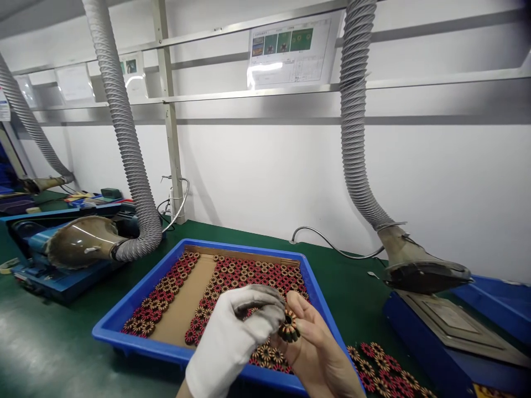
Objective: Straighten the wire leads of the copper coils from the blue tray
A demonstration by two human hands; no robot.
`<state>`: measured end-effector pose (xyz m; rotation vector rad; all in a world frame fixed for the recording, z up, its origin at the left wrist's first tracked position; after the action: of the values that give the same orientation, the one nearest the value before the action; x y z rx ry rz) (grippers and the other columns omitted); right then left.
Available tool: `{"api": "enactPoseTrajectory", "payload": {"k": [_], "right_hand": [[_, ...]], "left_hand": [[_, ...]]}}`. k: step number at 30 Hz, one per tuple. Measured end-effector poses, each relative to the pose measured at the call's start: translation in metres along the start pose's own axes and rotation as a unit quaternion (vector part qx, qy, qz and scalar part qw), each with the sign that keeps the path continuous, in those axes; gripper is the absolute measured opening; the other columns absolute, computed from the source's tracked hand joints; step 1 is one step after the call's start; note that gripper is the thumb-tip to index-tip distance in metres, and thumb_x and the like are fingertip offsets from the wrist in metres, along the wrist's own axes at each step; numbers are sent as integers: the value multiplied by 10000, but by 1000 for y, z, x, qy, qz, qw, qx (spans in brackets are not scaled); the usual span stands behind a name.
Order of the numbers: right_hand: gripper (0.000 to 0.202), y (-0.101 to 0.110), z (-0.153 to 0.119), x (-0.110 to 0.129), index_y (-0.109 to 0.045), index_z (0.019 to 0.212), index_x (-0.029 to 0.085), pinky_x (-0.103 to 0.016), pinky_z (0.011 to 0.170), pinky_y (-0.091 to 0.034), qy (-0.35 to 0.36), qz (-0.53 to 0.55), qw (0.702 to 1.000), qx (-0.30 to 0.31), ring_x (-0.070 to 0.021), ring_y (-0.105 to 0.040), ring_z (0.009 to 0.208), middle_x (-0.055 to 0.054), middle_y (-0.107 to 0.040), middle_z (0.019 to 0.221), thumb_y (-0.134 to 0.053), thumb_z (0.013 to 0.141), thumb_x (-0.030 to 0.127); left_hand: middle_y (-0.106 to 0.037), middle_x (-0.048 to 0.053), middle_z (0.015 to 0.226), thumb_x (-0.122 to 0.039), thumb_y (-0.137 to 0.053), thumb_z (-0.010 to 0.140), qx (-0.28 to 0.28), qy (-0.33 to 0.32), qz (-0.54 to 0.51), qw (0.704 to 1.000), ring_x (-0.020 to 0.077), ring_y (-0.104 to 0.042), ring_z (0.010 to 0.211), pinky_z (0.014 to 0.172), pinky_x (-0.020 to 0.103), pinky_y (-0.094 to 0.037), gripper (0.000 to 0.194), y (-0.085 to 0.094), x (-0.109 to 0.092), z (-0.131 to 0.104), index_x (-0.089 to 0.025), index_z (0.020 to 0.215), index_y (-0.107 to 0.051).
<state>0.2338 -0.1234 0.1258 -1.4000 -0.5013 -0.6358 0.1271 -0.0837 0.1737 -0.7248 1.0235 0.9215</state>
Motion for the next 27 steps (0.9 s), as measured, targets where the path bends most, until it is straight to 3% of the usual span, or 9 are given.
{"api": "enactPoseTrajectory", "payload": {"k": [7, 11, 12, 15, 18, 20, 23, 25, 27], "right_hand": [[391, -4, 2, 6, -506, 711, 196, -236, 614, -499, 34, -41, 998, 27, -122, -544, 644, -5, -628, 762, -885, 635, 252], [396, -7, 1, 8, -495, 718, 194, -252, 577, -484, 33, -56, 997, 48, -128, -559, 610, -12, -648, 746, -876, 646, 270], [398, -7, 1, 8, -490, 721, 196, -263, 578, -487, 30, -60, 996, 51, -133, -571, 607, -12, -650, 753, -873, 651, 275], [415, -7, 0, 7, -477, 732, 201, -264, 586, -484, 23, -63, 997, 46, -132, -579, 615, -7, -642, 795, -876, 647, 278], [430, -7, 0, 5, -470, 737, 204, -216, 580, -451, 23, -70, 996, 44, -110, -522, 638, 14, -598, 764, -883, 635, 268], [450, -6, 1, 5, -457, 739, 208, -210, 579, -442, 23, -87, 995, 53, -112, -498, 643, 20, -579, 739, -886, 629, 287], [459, -2, 2, 11, -437, 758, 219, -221, 576, -437, 44, -139, 987, 62, -113, -484, 631, 8, -619, 795, -871, 654, 325], [398, -1, 1, 19, -444, 779, 229, -213, 580, -426, 78, -205, 974, 64, -115, -496, 650, 8, -651, 849, -832, 710, 282], [313, -1, -3, 28, -487, 816, 246, -211, 636, -439, 118, -283, 951, 45, -123, -541, 721, 22, -665, 879, -783, 740, 179]], "left_hand": [[-744, 72, 830, -99, -700, 715, -20, -89, 76, 993, 223, -687, 876, 798, 258, -550, 122, 7, -17, -9, -192, 667, -763], [-764, 55, 874, -127, -682, 759, -111, -81, 6, 990, 197, -712, 861, 747, 208, -565, 138, 31, -18, -12, -217, 732, -783], [-769, 55, 920, -93, -688, 723, -111, -70, -3, 991, 203, -717, 881, 737, 201, -567, 175, 32, -17, -11, -223, 775, -793], [-757, 65, 1048, 22, -697, 621, 3, -38, 11, 999, 238, -699, 989, 793, 223, -558, 387, 12, -10, -6, -228, 896, -804], [-764, 51, 859, 23, -714, 673, 79, -49, -19, 995, 215, -686, 921, 849, 255, -533, 281, -8, -6, -3, -217, 778, -814], [-745, 44, 720, 20, -727, 660, 60, -64, -64, 994, 206, -681, 834, 807, 255, -539, 234, -8, -6, 0, -203, 663, -799], [-753, 50, 730, -7, -732, 637, -20, -89, -102, 991, 215, -695, 791, 709, 244, -563, 194, 9, -7, -1, -194, 636, -782], [-760, 39, 772, -39, -711, 688, -71, -122, -88, 986, 207, -707, 809, 707, 230, -572, 191, 24, -13, -5, -215, 678, -786], [-763, 26, 851, -35, -687, 715, -81, -143, -25, 986, 197, -709, 875, 740, 210, -570, 236, 30, -21, -11, -247, 733, -790]]}}
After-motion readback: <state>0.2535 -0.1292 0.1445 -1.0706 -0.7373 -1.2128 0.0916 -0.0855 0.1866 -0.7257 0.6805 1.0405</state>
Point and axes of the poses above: each hand's wrist, its own z-axis towards the middle knuckle, its own y-axis out of the back of the hand, x = y × z, the point moved 8 cm from there along z, towards the middle knuckle
